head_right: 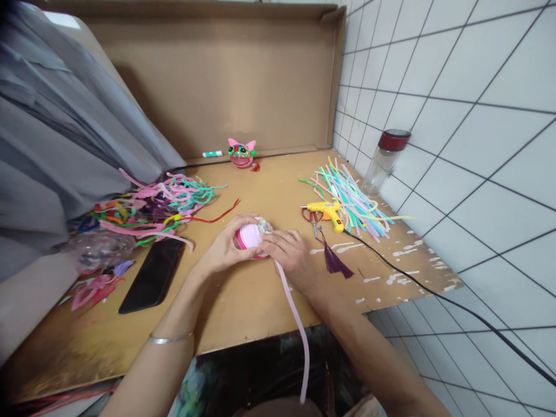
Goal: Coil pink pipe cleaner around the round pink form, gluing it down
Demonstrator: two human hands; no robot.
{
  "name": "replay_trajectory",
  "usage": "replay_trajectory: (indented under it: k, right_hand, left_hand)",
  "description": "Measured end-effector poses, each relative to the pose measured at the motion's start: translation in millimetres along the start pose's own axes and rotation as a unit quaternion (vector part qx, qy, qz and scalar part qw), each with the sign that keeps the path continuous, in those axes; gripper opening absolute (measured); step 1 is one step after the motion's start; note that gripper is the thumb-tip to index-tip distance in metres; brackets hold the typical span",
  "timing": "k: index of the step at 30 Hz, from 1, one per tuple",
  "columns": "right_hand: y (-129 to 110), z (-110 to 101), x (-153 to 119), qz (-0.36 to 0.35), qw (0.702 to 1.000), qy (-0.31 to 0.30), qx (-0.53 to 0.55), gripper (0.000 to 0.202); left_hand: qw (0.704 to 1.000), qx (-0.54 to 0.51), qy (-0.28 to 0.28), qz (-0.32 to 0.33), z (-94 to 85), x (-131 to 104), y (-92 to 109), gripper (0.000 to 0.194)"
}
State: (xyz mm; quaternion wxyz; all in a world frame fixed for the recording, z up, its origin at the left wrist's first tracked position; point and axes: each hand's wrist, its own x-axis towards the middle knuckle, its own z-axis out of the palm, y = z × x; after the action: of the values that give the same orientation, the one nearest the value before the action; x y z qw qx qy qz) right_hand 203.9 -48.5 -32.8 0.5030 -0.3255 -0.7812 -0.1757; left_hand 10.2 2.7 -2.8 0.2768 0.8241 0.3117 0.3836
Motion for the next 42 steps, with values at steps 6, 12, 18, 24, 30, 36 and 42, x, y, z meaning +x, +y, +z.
replay_trajectory:
  k: [6,12,18,24,30,36,42]
  right_hand:
    - [2.3,1.5,-0.7,-0.006,1.0,0.005,0.01,0.022]
    - [3.6,3.8,-0.2,-0.013,1.0,0.02,0.008,0.022]
    - [4.8,6.4,-3.7,-0.009,1.0,0.023,0.008,0.023]
    - [5.9,7.7,-7.7,0.012,1.0,-0.001,0.007,0.027]
    - [5.2,8.0,-5.6,0.004,1.0,0.019,0.023,0.026]
    - [4.0,3.5,-6.0,0.009,1.0,-0.024,0.013,0.027]
    - [4.0,2.2,-5.3,-0.013,1.0,-0.028,0.005,0.024]
  left_hand:
    - [1.0,-0.002,0.0,0.011,0.0,0.0,0.6,0.053]
    - [1.0,-0.009,-0.003,0.002,-0.9,0.4,2.8,0.052]
    - [1.0,-0.018,-0.004,-0.001,-1.2,-0.3,2.0,0.05]
    - [0.999,-0.025,-0.013,-0.017,-1.9,-0.7,2.9,0.053]
    - [0.999,-0.034,-0.021,-0.01,-3.2,-0.1,1.9,0.053]
    - [0.999,-0.044,-0.025,-0.013,-6.0,-2.0,2.6,0.045]
    - [0.997,-0.066,-0.02,-0.04,-7.9,-2.8,4.9,0.033]
